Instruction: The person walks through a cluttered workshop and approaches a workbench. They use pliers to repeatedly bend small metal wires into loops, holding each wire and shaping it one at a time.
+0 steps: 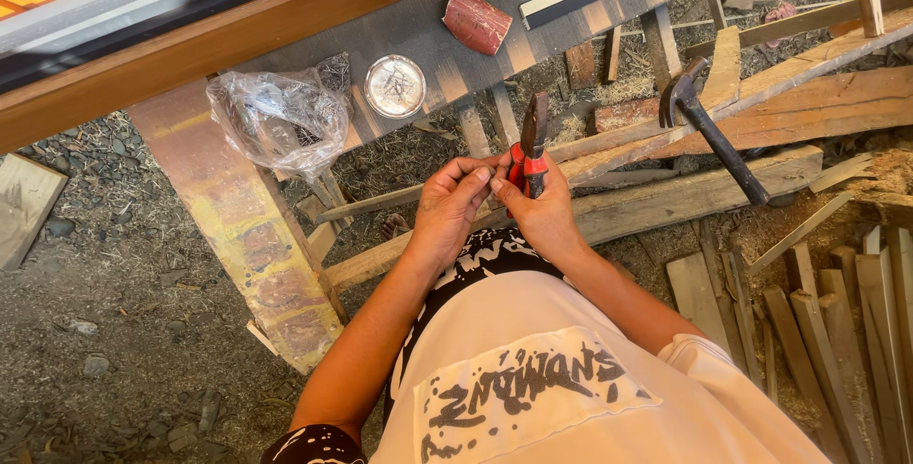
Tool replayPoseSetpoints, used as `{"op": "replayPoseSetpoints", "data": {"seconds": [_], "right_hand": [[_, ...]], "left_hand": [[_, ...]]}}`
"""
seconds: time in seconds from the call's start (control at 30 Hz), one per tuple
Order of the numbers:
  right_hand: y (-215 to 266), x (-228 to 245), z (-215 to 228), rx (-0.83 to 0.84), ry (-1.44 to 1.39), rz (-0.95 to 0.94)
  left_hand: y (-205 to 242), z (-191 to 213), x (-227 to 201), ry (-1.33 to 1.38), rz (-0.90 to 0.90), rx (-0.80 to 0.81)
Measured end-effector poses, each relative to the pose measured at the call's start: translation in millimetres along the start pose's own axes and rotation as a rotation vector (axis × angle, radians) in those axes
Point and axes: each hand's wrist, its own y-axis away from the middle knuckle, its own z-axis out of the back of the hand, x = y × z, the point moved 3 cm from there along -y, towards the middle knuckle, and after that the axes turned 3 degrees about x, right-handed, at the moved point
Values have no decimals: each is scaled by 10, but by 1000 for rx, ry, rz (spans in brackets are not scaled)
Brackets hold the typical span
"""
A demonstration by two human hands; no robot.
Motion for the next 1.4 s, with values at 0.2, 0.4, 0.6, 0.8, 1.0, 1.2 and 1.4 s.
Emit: {"op": "replayPoseSetpoints", "data": {"seconds": [0.2, 0.4, 0.6, 0.8, 1.0, 1.2, 1.4], "right_hand": [[-29, -52, 7, -8, -74, 1], [-60, -159, 4, -48, -22, -16], [-79, -183, 15, -39, -36, 25], [-53, -197, 26, -21, -7, 38], [-41, -230, -1, -30, -27, 19], [-39, -241, -18, -6, -8, 38], [-51, -274, 41, 139, -44, -99]], "left_hand": [[19, 57, -4, 106, 39, -34], [8, 80, 43, 82, 28, -51], [-10, 90, 24, 86, 26, -119], [-7, 233, 20, 99, 69, -213], [32, 178, 136, -22, 60, -113], [17, 136, 95, -199, 15, -109], [-61, 170, 25, -236, 8, -180]]}}
